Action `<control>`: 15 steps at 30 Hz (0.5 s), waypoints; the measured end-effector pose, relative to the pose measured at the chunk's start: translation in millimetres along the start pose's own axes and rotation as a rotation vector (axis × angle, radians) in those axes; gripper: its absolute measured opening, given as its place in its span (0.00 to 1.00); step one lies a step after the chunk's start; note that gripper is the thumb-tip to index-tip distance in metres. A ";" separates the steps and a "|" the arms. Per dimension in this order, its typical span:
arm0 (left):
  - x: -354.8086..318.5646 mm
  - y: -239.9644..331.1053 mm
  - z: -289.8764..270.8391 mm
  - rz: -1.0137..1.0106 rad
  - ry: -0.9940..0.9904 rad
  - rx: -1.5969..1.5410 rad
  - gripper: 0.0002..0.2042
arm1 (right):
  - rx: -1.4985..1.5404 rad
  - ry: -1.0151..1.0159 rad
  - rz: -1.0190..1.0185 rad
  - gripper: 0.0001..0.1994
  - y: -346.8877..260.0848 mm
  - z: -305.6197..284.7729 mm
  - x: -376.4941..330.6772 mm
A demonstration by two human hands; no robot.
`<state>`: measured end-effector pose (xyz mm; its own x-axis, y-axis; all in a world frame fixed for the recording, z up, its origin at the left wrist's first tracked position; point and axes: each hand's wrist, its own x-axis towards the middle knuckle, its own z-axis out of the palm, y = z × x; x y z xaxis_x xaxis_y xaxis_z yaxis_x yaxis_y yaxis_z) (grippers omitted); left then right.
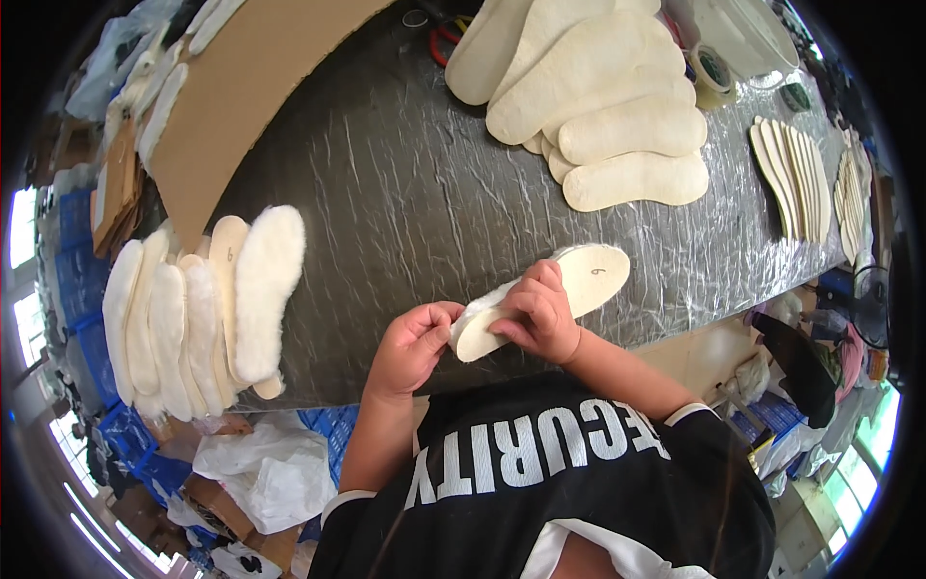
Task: The recorder assembles shoe insoles by aligning and pressing a soft white fabric layer onto a shaped insole base.
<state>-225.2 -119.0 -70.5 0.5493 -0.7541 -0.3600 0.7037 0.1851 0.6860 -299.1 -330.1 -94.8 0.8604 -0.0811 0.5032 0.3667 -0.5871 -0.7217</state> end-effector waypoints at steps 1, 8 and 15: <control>-3.8 -0.3 -2.0 -0.026 0.018 0.006 0.06 | 0.021 -0.007 -0.004 0.20 -2.4 -0.3 1.4; -5.5 -2.0 -7.2 -0.030 0.090 -0.059 0.07 | 0.071 -0.043 -0.047 0.16 -7.5 -3.5 0.0; -2.2 0.4 -4.8 -0.108 0.114 -0.067 0.09 | 0.113 -0.121 -0.064 0.14 -13.9 -7.1 6.9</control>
<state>-223.9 -114.3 -72.4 0.5140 -0.6963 -0.5009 0.7877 0.1520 0.5970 -300.8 -328.3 -77.9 0.8680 0.0546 0.4936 0.4532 -0.4934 -0.7424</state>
